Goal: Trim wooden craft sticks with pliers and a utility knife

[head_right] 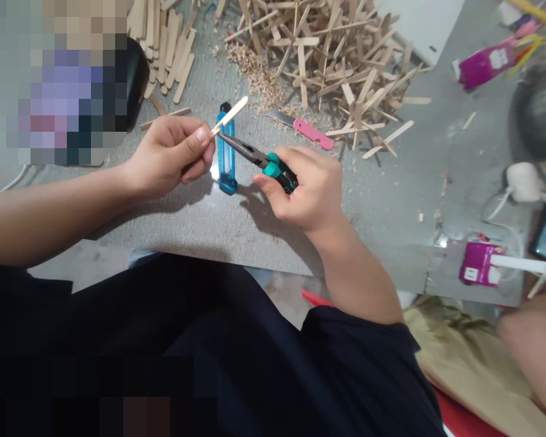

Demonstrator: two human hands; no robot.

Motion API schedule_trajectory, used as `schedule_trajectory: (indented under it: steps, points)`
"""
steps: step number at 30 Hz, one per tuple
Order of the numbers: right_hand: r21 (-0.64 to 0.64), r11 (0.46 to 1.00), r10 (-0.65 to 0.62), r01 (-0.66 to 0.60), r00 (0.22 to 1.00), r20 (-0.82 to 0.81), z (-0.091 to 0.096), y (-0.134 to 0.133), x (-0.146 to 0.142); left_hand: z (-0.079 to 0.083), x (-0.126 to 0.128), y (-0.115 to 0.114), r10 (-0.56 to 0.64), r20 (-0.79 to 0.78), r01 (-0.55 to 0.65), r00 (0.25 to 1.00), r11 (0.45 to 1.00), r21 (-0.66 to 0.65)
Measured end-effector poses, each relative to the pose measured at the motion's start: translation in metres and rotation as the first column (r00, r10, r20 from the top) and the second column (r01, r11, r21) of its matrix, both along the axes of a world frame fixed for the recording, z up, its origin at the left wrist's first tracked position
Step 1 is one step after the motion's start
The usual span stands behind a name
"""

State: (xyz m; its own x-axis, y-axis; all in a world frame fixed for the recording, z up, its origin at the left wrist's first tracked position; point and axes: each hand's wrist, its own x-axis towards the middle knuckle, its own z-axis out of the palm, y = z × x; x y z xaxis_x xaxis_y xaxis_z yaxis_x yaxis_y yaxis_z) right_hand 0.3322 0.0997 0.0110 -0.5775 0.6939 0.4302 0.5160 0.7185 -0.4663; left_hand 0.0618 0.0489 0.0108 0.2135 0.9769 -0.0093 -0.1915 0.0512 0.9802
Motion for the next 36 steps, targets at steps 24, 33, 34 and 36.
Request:
schedule_trajectory:
  steps: [24,33,34,36]
  points:
    - [0.086,0.994,-0.092,0.074,0.969,0.228,-0.007,0.014,0.007,0.0,-0.003,0.006,-0.038,0.307,0.093,0.951,0.982,-0.164]
    - [0.022,0.997,-0.08,0.077,0.963,0.258,-0.005,0.012,0.004,0.007,0.007,0.001,0.201,0.299,-0.12,0.933,0.956,-0.269]
    - [0.018,0.997,-0.079,0.077,0.965,0.248,-0.007,0.014,0.005,0.005,0.008,0.001,0.212,0.316,-0.132,0.925,0.957,-0.257]
    - [0.015,0.998,-0.064,0.062,0.975,0.211,-0.011,0.016,0.006,0.0,0.007,0.003,0.213,0.354,-0.14,0.911,0.966,-0.219]
